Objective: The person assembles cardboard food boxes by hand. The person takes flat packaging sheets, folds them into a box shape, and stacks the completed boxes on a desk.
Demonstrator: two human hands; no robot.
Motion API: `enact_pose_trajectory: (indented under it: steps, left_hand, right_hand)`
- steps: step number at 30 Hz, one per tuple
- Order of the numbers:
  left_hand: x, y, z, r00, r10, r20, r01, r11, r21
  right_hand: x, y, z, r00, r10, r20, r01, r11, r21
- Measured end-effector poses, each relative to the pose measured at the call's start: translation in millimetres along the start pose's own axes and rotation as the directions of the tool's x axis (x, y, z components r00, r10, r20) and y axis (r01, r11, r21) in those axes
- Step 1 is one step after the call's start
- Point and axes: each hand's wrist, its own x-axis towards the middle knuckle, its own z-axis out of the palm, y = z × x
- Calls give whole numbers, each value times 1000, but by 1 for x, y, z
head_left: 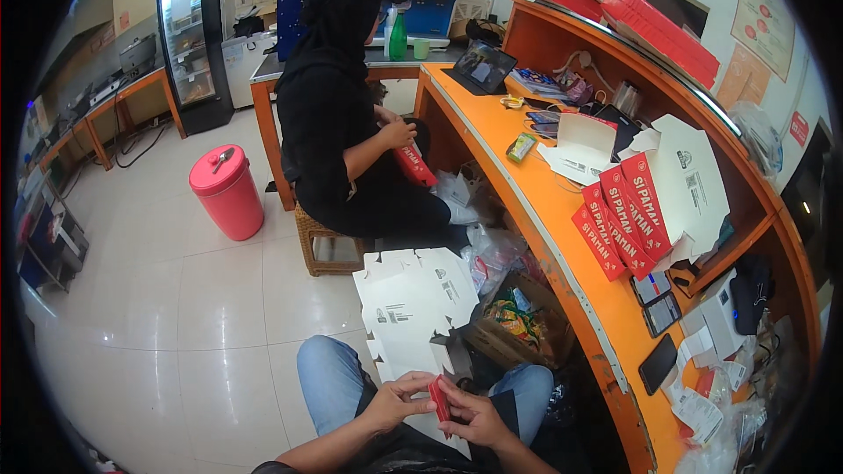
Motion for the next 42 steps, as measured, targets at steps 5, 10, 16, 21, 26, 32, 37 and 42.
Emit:
enact_pose_trajectory:
  steps: [5, 10, 16, 21, 26, 32, 37, 42]
  left_hand:
    - [0, -10, -5, 997, -72, -34, 73, 997, 24]
    - [6, -11, -4, 947, -20, -321, 56, 993, 103]
    - [-20, 70, -28, 697, 266, -666, -369, 929, -17]
    - [-60, 104, -52, 585, 443, -679, -440, 877, 193]
    - [-64, 114, -43, 607, 412, -680, -521, 852, 51]
    - [-72, 97, -29, 668, 264, -695, -339, 940, 30]
    - [-47, 79, -35, 833, 30, -552, -121, 984, -130]
    - [-32, 61, -19, 936, -90, -341, 1, 968, -252]
  right_hand:
    - [-1, 8, -8, 995, -28, -99, 38, 994, 106]
    - [14, 51, -32, 898, 59, -436, -139, 978, -155]
    - [49, 105, -91, 732, 8, -681, 0, 1000, 12]
    - [110, 147, -115, 697, 142, -703, 176, 916, 360]
    - [150, 195, -140, 737, 340, -584, -55, 892, 449]
    - [122, 205, -78, 805, 360, -472, -469, 873, -133]
    - [50, 63, -32, 998, -20, 62, 13, 993, 120]
    - [24, 22, -21, 966, -248, 72, 222, 655, -723]
